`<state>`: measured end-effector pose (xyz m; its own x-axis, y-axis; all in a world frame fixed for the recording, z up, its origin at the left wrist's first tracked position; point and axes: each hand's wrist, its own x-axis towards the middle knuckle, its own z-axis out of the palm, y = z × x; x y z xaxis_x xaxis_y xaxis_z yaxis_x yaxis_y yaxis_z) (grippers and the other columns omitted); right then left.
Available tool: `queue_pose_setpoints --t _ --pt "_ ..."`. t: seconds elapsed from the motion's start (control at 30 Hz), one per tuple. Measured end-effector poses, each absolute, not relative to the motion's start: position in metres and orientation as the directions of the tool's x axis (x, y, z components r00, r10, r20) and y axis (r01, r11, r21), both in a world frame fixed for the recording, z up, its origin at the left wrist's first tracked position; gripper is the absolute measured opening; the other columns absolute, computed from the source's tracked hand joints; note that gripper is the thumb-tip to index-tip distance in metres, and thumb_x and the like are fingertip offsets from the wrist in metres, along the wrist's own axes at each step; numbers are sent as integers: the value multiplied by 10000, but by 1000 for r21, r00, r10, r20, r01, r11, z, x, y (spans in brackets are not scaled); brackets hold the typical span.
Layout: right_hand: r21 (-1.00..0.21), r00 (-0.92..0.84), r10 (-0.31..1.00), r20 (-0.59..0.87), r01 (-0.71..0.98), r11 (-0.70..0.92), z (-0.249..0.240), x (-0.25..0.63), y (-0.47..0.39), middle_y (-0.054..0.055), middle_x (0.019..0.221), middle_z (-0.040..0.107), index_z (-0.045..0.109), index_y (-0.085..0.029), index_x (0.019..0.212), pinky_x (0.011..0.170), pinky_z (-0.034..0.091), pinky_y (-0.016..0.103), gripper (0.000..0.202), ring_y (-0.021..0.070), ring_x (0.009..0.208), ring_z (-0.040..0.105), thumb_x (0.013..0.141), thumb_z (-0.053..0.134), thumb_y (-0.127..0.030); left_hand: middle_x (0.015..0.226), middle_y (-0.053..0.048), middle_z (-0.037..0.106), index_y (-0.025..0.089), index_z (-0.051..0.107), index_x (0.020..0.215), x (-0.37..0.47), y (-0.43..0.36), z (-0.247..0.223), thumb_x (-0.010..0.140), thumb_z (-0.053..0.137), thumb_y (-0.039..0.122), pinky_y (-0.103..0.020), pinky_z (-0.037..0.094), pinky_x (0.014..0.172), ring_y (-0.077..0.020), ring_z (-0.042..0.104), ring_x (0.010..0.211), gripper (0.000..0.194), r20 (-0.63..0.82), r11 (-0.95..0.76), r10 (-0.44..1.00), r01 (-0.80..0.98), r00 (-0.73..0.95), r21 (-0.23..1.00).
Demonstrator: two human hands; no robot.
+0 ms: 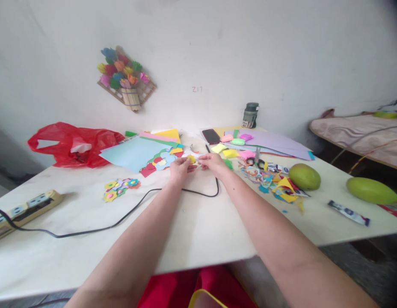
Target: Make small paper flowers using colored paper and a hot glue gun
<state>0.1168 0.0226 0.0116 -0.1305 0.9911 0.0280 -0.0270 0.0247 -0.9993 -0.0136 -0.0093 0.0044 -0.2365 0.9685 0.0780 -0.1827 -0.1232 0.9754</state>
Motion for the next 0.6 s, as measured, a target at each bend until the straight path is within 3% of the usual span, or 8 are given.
queue_pose_setpoints --t 0.23,0.47,0.6 --pt "-998 -166 984 69 -1 70 9 116 22 -13 494 550 568 -116 625 328 380 162 206 44 369 434 801 558 -221 736 -72 669 107 578 824 -13 -6 3 691 645 212 -250 513 580 -170 666 625 182 67 -111 971 -182 -230 977" --pt "-998 -217 976 -36 -47 -48 16 116 15 -19 522 555 561 -106 743 384 424 167 177 42 381 452 861 430 -116 806 -81 672 102 552 886 -12 -7 4 730 595 150 -247 507 593 -153 666 634 169 54 -104 968 -197 -244 975" --pt "-996 -224 973 -60 -44 -72 16 116 15 -26 500 539 529 -122 749 360 395 173 204 50 363 446 890 385 -152 796 -75 670 106 542 878 -12 -8 6 746 583 150 -235 502 578 -140 660 604 145 51 -100 971 -205 -233 974"
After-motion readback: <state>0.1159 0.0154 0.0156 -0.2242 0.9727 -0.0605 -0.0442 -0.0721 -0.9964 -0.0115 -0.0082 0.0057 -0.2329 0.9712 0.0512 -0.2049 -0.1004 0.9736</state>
